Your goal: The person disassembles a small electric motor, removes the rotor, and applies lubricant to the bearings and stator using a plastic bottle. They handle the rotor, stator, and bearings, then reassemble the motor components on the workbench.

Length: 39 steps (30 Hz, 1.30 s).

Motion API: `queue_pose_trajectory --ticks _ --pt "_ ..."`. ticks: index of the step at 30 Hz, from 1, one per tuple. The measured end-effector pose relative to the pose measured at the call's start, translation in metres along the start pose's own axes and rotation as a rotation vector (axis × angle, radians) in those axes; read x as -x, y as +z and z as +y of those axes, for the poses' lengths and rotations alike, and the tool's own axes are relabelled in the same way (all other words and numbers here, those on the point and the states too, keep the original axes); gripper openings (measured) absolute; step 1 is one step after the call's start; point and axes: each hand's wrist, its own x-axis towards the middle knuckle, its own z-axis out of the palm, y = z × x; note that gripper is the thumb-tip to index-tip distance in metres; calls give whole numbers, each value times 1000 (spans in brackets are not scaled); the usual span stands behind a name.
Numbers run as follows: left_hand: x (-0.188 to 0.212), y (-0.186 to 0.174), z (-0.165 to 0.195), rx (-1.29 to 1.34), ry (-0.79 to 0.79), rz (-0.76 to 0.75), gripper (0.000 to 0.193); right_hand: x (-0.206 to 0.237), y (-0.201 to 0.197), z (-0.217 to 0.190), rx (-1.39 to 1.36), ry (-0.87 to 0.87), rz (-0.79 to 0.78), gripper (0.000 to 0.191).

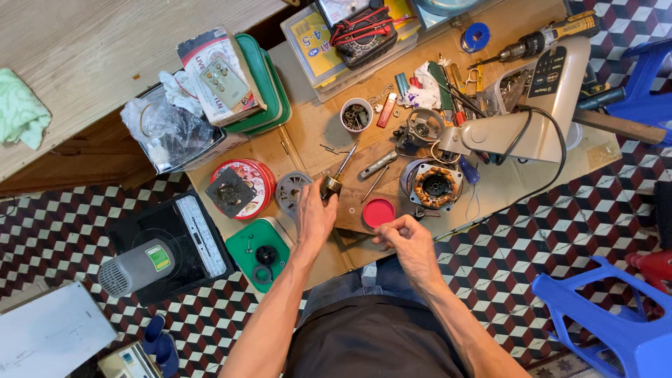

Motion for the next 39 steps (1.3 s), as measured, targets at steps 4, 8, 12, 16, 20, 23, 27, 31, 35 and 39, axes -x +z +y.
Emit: queue_pose_trajectory --ticks 4,8,12,16,20,23,27,31,35,39 --pt "-21 15 5 -131 -80 -153 56 8 -29 6 -44 13 -2 14" --pt "-32 23 13 -220 -173 -296 44 14 -47 16 -85 59 -2 18" --pt "-38 31 16 -200 -218 -327 38 16 -60 22 -36 110 8 24" --pt "-50 37 10 -191 -240 -382 45 12 -64 22 -59 93 -5 25" --pt "-48 33 -1 -119 -320 -407 47 13 -60 21 -35 103 -17 24" --pt "-37 30 -14 -44 -334 -355 53 17 -53 20 -31 111 -25 24" --pt "-14 21 -30 131 -352 -215 59 20 -37 19 -58 90 -46 23" --pt "25 -2 -33 737 -667 -220 59 20 -11 23 -44 102 -17 21" --pt "65 -34 -22 1111 -662 -172 53 21 27 33 -136 -13 -27 21" --pt "95 -59 -12 1350 -645 -149 43 35 60 42 -203 -76 -30 21"
